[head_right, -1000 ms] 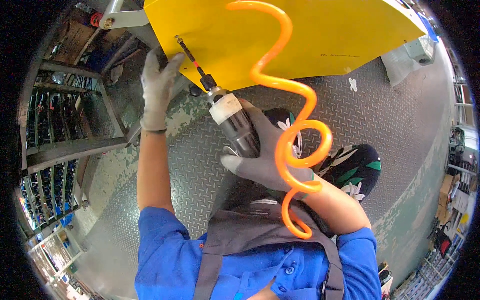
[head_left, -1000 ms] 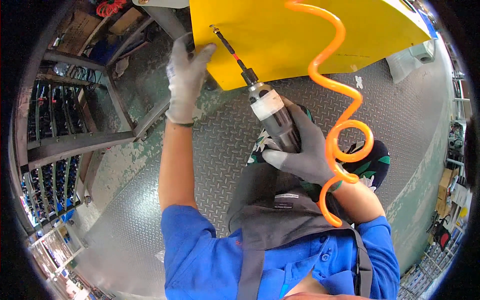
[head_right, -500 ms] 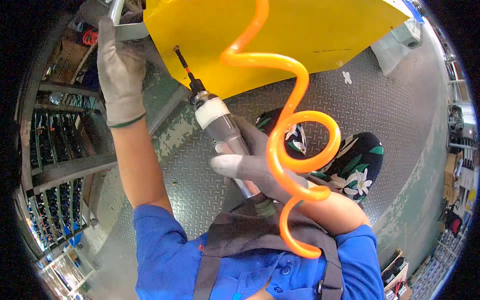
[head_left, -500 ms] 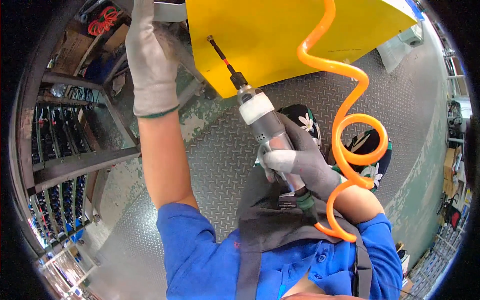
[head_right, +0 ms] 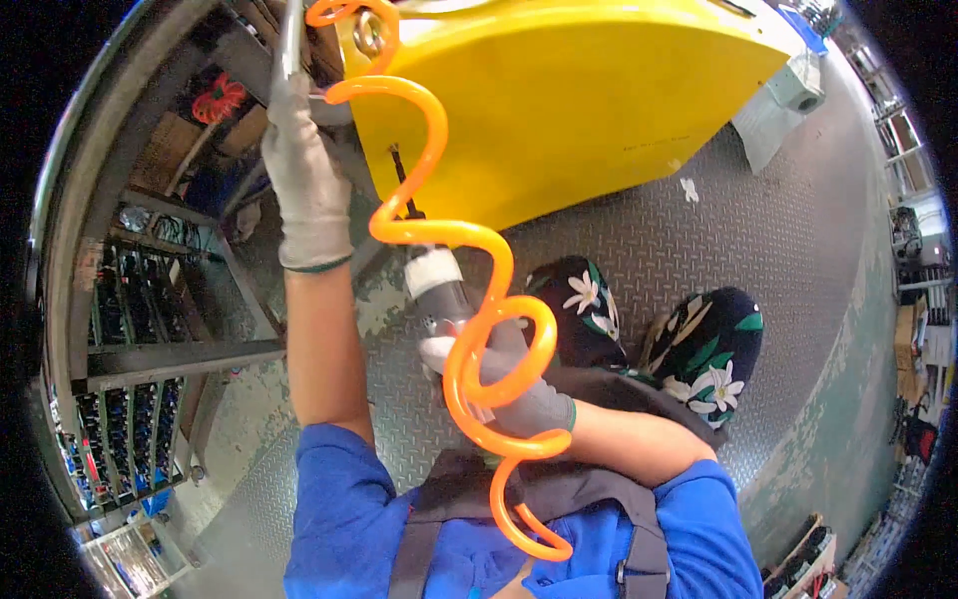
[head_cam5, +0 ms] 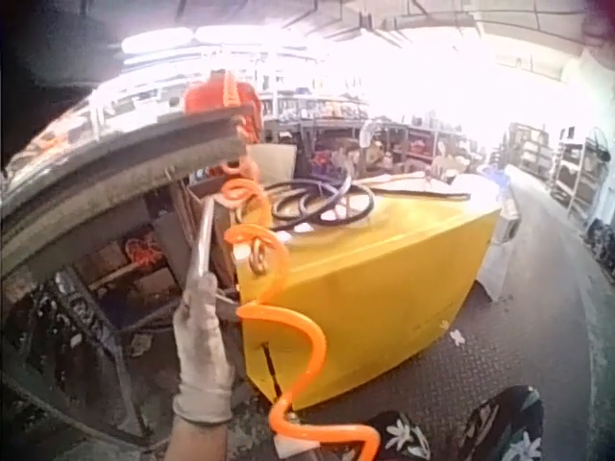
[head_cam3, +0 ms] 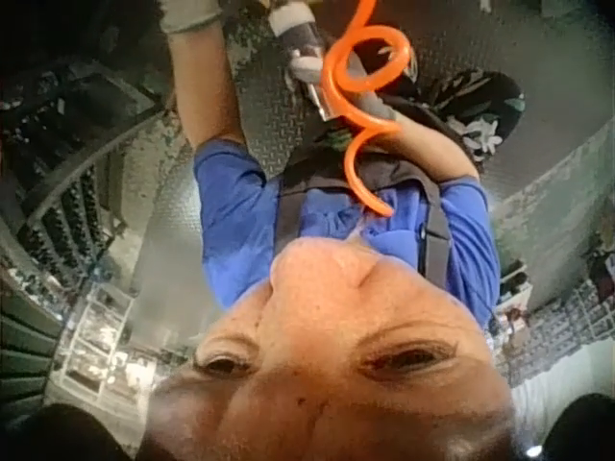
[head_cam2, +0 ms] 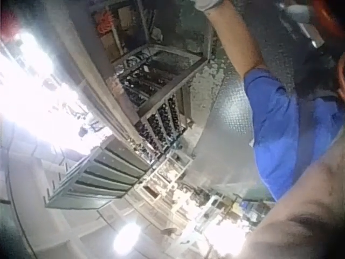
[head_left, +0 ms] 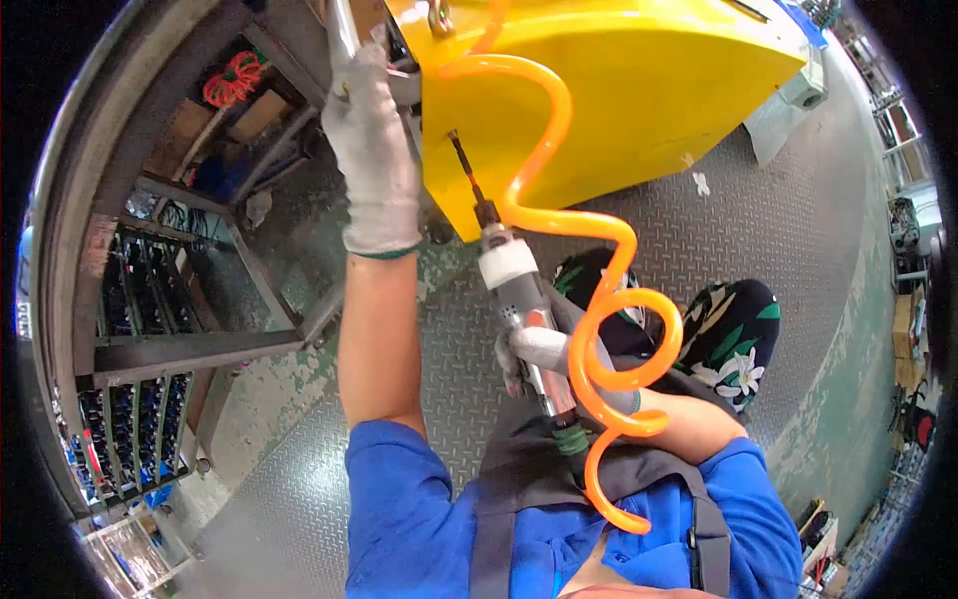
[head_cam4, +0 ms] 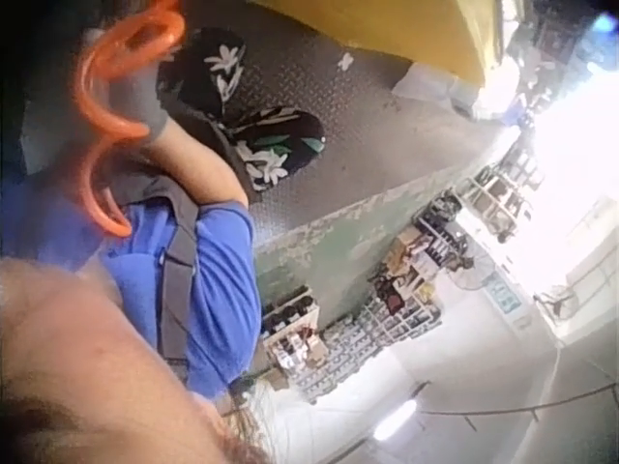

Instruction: Assembling a yellow metal electronic housing using a pneumatic screwdriver.

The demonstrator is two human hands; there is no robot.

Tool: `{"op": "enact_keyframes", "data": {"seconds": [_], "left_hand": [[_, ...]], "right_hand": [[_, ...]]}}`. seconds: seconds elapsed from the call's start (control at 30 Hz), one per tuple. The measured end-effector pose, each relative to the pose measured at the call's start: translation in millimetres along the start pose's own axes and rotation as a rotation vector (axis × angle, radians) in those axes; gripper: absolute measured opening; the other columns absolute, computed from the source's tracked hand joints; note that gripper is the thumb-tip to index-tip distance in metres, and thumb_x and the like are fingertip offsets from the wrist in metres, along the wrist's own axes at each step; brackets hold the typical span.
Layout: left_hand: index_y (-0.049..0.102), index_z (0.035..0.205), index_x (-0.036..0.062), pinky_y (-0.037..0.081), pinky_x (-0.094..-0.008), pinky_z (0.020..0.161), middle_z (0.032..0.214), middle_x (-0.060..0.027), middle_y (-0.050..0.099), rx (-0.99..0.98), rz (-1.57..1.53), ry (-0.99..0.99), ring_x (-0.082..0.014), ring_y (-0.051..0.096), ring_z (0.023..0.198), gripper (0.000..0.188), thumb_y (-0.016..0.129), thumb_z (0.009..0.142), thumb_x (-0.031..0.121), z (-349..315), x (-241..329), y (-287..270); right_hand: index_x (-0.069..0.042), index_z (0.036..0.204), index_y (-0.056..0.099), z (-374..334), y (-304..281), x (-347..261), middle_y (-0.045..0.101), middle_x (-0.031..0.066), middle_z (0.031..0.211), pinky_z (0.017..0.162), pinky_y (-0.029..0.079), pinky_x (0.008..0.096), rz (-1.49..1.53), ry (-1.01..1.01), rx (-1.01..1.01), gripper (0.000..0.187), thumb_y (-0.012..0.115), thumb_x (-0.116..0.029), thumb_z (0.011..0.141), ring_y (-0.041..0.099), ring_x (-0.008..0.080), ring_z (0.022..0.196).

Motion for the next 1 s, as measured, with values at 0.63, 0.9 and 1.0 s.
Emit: {"op": "enact_keyframes", "data": {"seconds": [0.63,0.9,1.0], "left_hand": [[0.062,0.084,0.0062,0.043,-0.0268,0.080,0.081,-0.0004,0.059,0.038,0.000,-0.091,-0.0093,0.054,0.079,0.028,0.065,0.095,0.032,-2.2,1.2,-8.4],[0.062,0.089,0.0045,0.046,-0.0245,0.068,0.081,-0.0004,0.062,-0.015,-0.067,-0.090,-0.0073,0.056,0.073,0.028,0.066,0.095,0.032,-5.9,6.1,-5.1],[0.063,0.092,0.0035,0.046,-0.0248,0.067,0.083,-0.0013,0.063,0.016,0.001,-0.063,-0.0080,0.057,0.073,0.029,0.066,0.095,0.032,-6.4,11.2,-5.7]], "right_hand": [[-0.006,0.113,0.051,-20.9,5.1,-44.7,0.060,0.0054,0.081,0.056,0.050,0.0291,0.147,0.087,-0.071,0.040,0.063,-0.035,0.089,0.058,0.0153,0.063],[-0.007,0.103,0.060,11.3,-2.6,8.3,0.061,-0.0007,0.083,0.064,0.049,0.0251,-0.159,-0.024,-0.089,0.022,0.073,-0.016,0.087,0.059,0.0083,0.073],[-0.006,0.100,0.061,9.9,-11.8,15.4,0.061,-0.0009,0.086,0.065,0.050,0.0263,-0.075,-0.093,-0.042,0.021,0.074,-0.013,0.085,0.060,0.0081,0.074]]}}
Point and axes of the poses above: each hand's wrist, its own z-axis towards the middle knuckle, its own y-axis out of the palm, x = y × z, the point moved 5 cm from there along z, towards the middle knuckle
